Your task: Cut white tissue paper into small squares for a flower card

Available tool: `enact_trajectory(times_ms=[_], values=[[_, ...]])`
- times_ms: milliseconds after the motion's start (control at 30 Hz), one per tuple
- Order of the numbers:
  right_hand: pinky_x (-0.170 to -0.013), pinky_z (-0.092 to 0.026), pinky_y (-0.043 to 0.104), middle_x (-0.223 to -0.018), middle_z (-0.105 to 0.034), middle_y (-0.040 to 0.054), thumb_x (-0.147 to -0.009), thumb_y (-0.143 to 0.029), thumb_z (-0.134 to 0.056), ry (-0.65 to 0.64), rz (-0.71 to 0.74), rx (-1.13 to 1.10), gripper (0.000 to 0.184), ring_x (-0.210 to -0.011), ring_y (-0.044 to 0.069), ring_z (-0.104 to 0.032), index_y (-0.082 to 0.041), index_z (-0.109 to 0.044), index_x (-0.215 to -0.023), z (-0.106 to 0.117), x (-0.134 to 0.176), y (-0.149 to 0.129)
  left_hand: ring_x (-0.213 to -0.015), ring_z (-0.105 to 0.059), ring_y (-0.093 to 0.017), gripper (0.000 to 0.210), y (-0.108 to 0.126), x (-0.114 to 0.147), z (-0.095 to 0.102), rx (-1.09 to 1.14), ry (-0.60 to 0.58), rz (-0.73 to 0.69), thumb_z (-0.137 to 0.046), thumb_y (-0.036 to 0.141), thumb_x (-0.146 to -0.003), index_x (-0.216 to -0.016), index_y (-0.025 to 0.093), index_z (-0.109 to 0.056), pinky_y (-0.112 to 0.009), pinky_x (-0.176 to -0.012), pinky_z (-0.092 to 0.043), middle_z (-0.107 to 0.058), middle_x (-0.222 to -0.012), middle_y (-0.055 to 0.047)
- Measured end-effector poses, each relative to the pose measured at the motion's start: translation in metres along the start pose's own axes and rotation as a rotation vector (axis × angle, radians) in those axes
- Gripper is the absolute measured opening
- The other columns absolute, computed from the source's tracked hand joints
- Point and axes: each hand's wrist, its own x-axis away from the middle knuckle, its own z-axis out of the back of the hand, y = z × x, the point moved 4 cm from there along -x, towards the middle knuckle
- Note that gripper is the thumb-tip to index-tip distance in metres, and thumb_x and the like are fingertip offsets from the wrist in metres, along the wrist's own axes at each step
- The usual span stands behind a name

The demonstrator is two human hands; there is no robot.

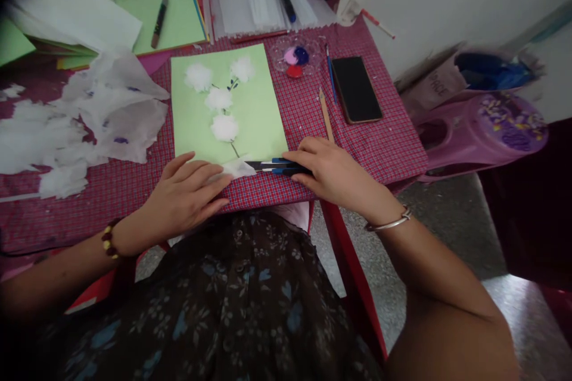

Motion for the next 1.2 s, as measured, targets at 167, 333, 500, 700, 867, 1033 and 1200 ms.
enact_trajectory(times_ms=[167, 333, 500, 700, 867, 1033, 1200], values=[[-0.093, -0.050, 0.046, -0.111, -0.064, 0.0115, -0.096, -0.027, -0.054, -0.005, -0.003, 0.022, 0.039, -0.102, 0.029, -0.061, -0.023, -0.061, -0.134, 0.001, -0.009, 0.002, -0.113, -0.059, -0.028, 0.031, -0.007, -0.007, -0.002, 0.067, 0.003, 0.077, -0.048, 0.039, -0.100, -0.118, 0.020, -0.066, -0.050, -0.111, -0.035, -0.069, -0.117, -0.011], [-0.093, -0.049, 0.049, -0.112, -0.064, 0.0123, -0.096, -0.027, -0.054, -0.019, 0.004, 0.055, 0.039, -0.105, 0.031, -0.060, -0.023, -0.062, -0.133, 0.002, -0.020, 0.004, -0.091, -0.063, -0.025, 0.026, -0.033, -0.023, 0.001, 0.323, -0.079, 0.315, -0.050, 0.034, -0.096, -0.104, 0.016, -0.067, -0.039, -0.079, -0.048, -0.070, -0.099, -0.010], [-0.094, -0.050, 0.049, -0.113, -0.063, 0.0114, -0.096, -0.027, -0.055, -0.016, 0.010, 0.045, 0.038, -0.106, 0.030, -0.060, -0.024, -0.061, -0.134, 0.003, -0.015, 0.004, -0.071, -0.060, -0.020, 0.031, -0.044, -0.036, 0.003, 0.431, -0.186, 0.386, -0.063, 0.046, -0.086, -0.093, 0.016, -0.065, -0.031, -0.061, -0.041, -0.069, -0.082, -0.006], [-0.096, -0.052, 0.048, -0.113, -0.062, 0.0119, -0.096, -0.024, -0.057, -0.021, 0.008, 0.030, 0.037, -0.106, 0.029, -0.061, -0.022, -0.061, -0.133, 0.003, -0.010, 0.006, -0.062, -0.057, -0.018, 0.026, -0.045, -0.039, 0.002, 0.478, -0.274, 0.396, -0.056, 0.045, -0.089, -0.083, 0.021, -0.065, -0.031, -0.055, -0.032, -0.068, -0.074, -0.004], [-0.093, -0.053, 0.051, -0.113, -0.062, 0.0102, -0.094, -0.023, -0.059, 0.007, 0.025, -0.014, 0.041, -0.105, 0.029, -0.061, -0.028, -0.059, -0.135, 0.001, -0.009, 0.006, -0.052, -0.050, -0.016, 0.012, -0.047, -0.036, -0.007, 0.412, -0.202, 0.413, -0.060, 0.031, -0.082, -0.074, 0.021, -0.061, -0.031, -0.051, -0.027, -0.063, -0.064, -0.002], [-0.091, -0.054, 0.053, -0.111, -0.063, 0.0096, -0.094, -0.022, -0.060, 0.007, 0.046, -0.052, 0.041, -0.103, 0.029, -0.062, -0.030, -0.060, -0.134, 0.000, -0.010, 0.003, -0.051, -0.049, -0.015, 0.008, -0.045, -0.039, -0.009, 0.402, -0.187, 0.407, -0.056, 0.022, -0.076, -0.079, 0.022, -0.064, -0.031, -0.050, -0.026, -0.064, -0.063, -0.001], [-0.092, -0.054, 0.053, -0.111, -0.064, 0.0109, -0.094, -0.021, -0.061, 0.007, 0.066, -0.037, 0.039, -0.104, 0.030, -0.062, -0.027, -0.061, -0.133, -0.001, -0.015, 0.002, -0.051, -0.048, -0.015, 0.012, -0.044, -0.047, -0.009, 0.477, -0.259, 0.384, -0.051, 0.016, -0.070, -0.063, 0.021, -0.061, -0.030, -0.049, -0.027, -0.065, -0.062, -0.002]])
